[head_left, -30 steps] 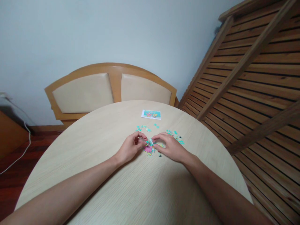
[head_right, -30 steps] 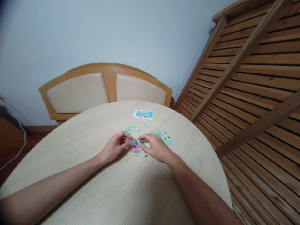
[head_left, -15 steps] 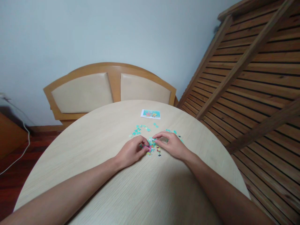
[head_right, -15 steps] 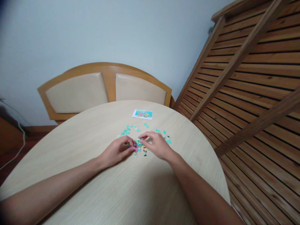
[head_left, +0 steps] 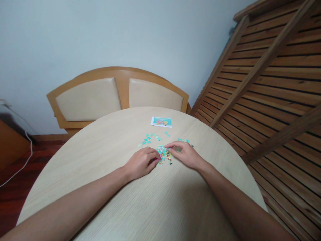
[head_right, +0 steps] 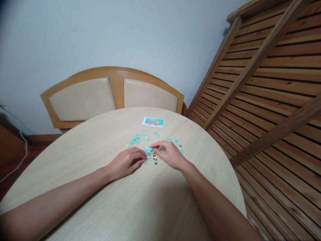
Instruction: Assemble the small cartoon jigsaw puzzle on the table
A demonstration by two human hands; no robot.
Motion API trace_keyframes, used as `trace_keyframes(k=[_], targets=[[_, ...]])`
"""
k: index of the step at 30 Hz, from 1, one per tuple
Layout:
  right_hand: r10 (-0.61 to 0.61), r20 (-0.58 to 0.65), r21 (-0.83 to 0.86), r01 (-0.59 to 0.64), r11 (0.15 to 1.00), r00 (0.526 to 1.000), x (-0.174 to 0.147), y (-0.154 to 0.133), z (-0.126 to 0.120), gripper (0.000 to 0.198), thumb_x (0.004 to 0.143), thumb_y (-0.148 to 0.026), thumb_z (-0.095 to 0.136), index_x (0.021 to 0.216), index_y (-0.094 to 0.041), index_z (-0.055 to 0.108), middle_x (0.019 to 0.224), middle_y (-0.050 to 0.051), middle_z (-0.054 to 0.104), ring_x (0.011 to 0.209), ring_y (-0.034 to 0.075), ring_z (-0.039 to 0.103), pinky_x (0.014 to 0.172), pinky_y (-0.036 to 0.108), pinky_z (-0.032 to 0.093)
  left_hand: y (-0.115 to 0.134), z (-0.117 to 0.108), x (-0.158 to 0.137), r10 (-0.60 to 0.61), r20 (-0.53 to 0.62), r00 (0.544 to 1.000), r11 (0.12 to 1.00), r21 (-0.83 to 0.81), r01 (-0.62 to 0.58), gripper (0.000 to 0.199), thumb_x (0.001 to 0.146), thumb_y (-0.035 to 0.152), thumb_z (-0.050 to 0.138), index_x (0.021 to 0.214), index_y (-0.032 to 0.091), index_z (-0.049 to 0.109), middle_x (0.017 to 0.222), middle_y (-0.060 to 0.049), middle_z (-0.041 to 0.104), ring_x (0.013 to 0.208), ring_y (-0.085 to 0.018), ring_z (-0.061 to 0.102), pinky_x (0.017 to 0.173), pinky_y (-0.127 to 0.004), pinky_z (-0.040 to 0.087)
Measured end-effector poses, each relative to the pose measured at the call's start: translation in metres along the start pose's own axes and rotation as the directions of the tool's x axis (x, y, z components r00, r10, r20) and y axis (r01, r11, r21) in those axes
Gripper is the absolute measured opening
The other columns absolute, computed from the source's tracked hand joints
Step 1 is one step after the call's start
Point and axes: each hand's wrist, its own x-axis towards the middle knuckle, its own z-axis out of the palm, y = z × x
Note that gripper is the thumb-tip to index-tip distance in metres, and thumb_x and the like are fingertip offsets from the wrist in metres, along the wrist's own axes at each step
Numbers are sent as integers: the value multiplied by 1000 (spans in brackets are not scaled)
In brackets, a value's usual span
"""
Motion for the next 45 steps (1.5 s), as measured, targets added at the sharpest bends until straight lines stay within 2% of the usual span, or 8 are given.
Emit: trace_keyframes(k=[4, 7, 11, 20, 28, 36, 40, 45], targets=[[-60, 80, -19, 62, 998, 995, -1, 0, 1, 26, 91, -16, 52, 100, -22, 76, 100, 6, 74, 95, 19, 67, 86, 33, 53, 3, -1, 1, 13, -14, 1000, 1000, 2, -13, 19, 97, 24, 50, 105, 20, 67, 105, -8, 69, 105, -22, 62, 96, -38, 50], [-19, 44, 0, 19, 1000, 999, -2, 2, 3, 24, 90, -16, 54, 107, -19, 71, 99, 7, 73, 93, 19, 68, 83, 32, 53, 4, -2, 1, 8, -15, 1000, 1000, -4, -9, 18, 97, 24, 50, 104, 20, 66, 106, -8, 69, 104, -22, 62, 95, -37, 50], [13, 52, 11, -13, 1000, 999, -1, 4, 3, 13, 89, -19, 59, 96, -18, 70, 94, 5, 74, 90, 19, 68, 85, 32, 52, 3, -1, 0, 0, -10, 1000, 1000, 1, 0, 18, 97, 24, 50, 106, 19, 66, 108, -8, 68, 104, -22, 62, 95, -36, 50], [-54, 172, -62, 66, 996, 984, -1, 6, 0, 19, 93, -19, 58, 96, -21, 76, 100, 6, 76, 95, 20, 69, 88, 32, 50, 2, 0, 1, 8, -1, 1000, 1000, 23, -8, 18, 97, 23, 51, 105, 20, 66, 110, -8, 68, 105, -22, 62, 95, -36, 51], [-10, 136, -136, 28, 990, 991, -1, 14, 1, 23, 96, -19, 54, 107, -22, 74, 109, 6, 76, 103, 21, 68, 93, 34, 49, 2, 0, -1, 12, -2, 1000, 1000, 27, -12, 17, 96, 23, 52, 104, 20, 67, 110, -7, 68, 105, -21, 62, 96, -36, 51], [-60, 126, -254, 91, 963, 990, -4, 15, -2, 13, 81, -26, 75, 94, -21, 75, 95, 4, 74, 92, 21, 65, 92, 36, 45, 2, 0, -1, 17, 2, 1000, 999, 39, -17, 18, 96, 23, 51, 104, 20, 66, 111, -7, 68, 106, -21, 62, 96, -36, 51], [-68, 142, -255, 103, 961, 988, -4, 17, -1, 9, 82, -28, 76, 90, -23, 77, 94, 3, 73, 91, 20, 64, 92, 36, 44, 3, 0, -1, 13, 9, 1000, 999, 41, -13, 18, 96, 23, 51, 104, 20, 67, 110, -7, 68, 106, -21, 62, 96, -36, 51], [-86, 194, -238, 132, 962, 977, -3, 17, 0, 17, 85, -14, 68, 93, -25, 79, 94, 4, 72, 92, 20, 64, 90, 35, 45, 3, -1, 0, 7, 17, 1000, 999, 38, -7, 18, 96, 24, 51, 105, 20, 67, 110, -8, 68, 105, -22, 62, 95, -37, 52]])
